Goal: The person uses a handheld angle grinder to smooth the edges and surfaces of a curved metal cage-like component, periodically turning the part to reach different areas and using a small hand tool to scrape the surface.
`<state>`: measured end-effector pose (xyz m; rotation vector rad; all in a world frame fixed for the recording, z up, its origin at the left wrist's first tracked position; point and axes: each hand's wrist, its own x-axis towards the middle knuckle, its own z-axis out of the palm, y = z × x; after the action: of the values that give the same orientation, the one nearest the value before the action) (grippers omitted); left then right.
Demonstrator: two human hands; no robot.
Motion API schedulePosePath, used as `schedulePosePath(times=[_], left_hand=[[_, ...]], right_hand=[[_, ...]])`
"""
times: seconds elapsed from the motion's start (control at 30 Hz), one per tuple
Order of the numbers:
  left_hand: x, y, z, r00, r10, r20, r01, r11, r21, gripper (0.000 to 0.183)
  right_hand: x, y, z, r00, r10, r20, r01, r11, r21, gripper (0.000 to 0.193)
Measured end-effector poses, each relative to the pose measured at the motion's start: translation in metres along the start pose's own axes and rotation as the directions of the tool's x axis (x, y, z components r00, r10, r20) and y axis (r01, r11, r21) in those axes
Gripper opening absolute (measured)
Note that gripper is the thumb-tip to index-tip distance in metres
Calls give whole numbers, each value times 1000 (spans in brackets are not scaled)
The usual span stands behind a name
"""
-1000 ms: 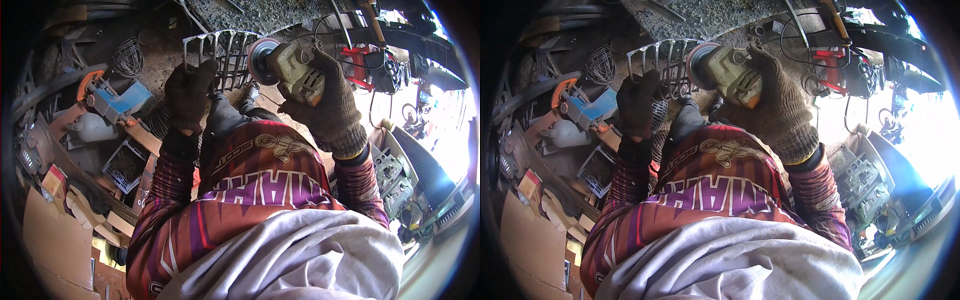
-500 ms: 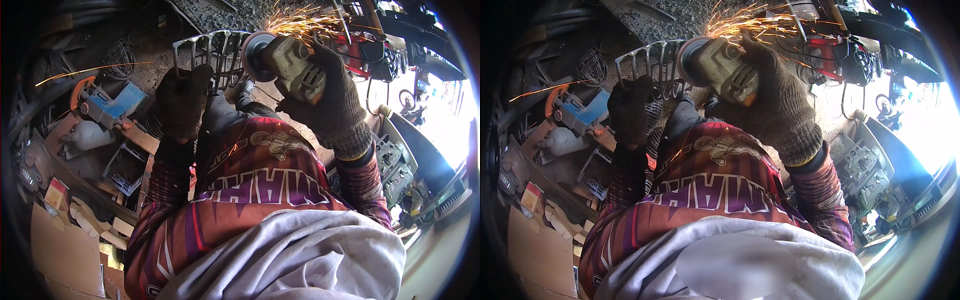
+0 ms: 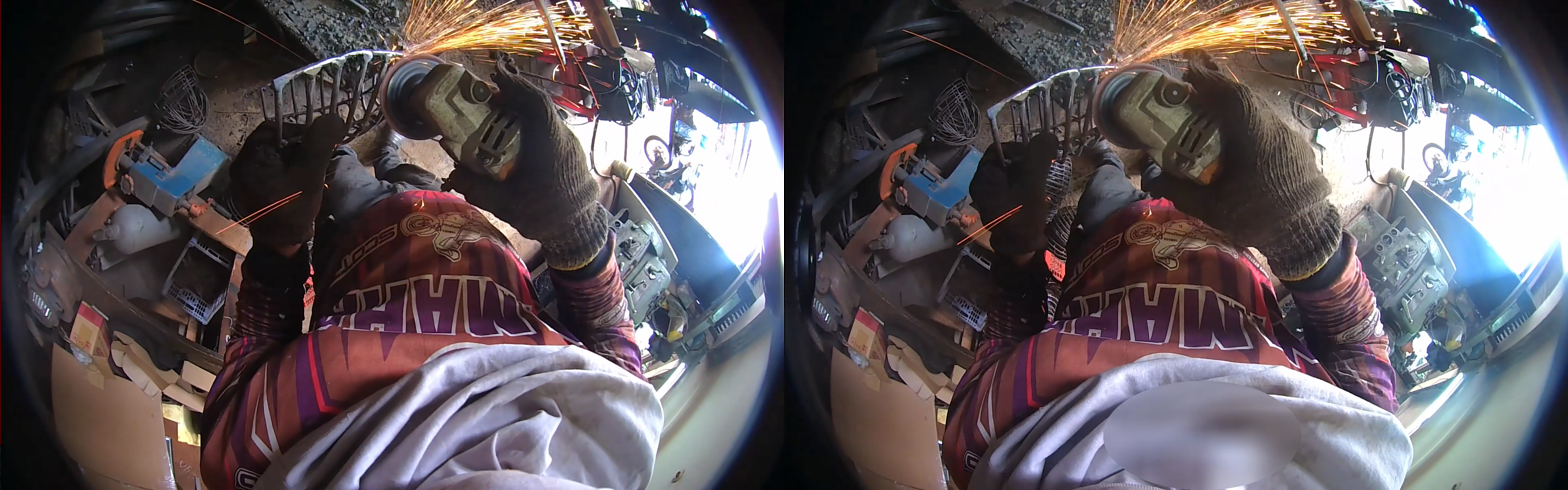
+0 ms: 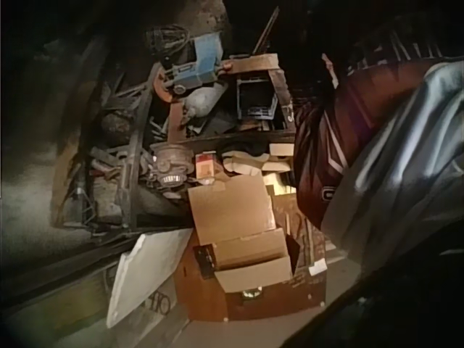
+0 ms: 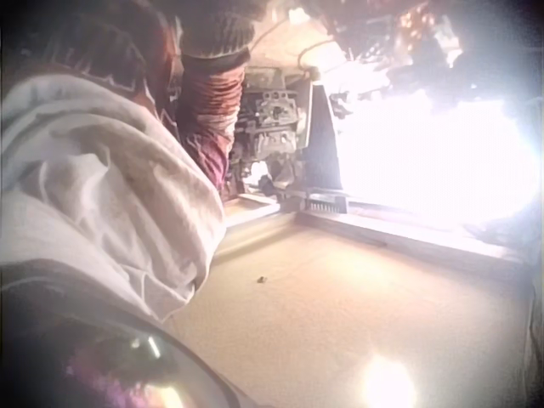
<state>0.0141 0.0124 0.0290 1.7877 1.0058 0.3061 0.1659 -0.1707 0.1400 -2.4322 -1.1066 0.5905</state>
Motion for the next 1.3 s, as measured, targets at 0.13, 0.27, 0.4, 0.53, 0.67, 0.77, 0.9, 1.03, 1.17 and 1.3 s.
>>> schedulePosePath(times=[0.13,0.27,0.4,0.53,0.67,0.77,0.9,1.03,1.17,1.3], left_hand=[[1,3,2,994,-106,39,109,989,-101,34],[2,-7,3,998,-32,48,27,995,100,34],[1,-16,5,993,-88,72,101,975,-198,25],[7,-21,5,982,-150,112,187,780,-597,14],[15,-27,2,959,-190,209,283,658,-698,13],[11,-15,2,968,-218,128,252,848,-466,11],[10,-30,4,971,-175,162,238,743,-626,13],[10,-23,4,977,-178,117,213,845,-491,13],[9,-32,3,990,-79,121,133,824,-550,13],[11,-34,7,983,-131,129,184,733,-655,15]], right_hand=[[6,1,-4,1000,12,13,-12,1000,-3,97],[-1,10,4,998,51,31,-53,996,65,93],[-4,10,2,991,129,43,-132,986,103,91],[-9,23,1,994,97,46,-104,981,162,92],[-2,16,0,997,70,25,-73,989,129,93],[0,12,5,997,71,14,-72,983,166,94],[1,12,3,992,110,67,-119,981,156,95],[4,11,2,997,55,46,-60,991,123,94],[5,3,2,990,134,47,-140,979,151,94],[3,9,3,995,91,30,-95,976,196,94]])
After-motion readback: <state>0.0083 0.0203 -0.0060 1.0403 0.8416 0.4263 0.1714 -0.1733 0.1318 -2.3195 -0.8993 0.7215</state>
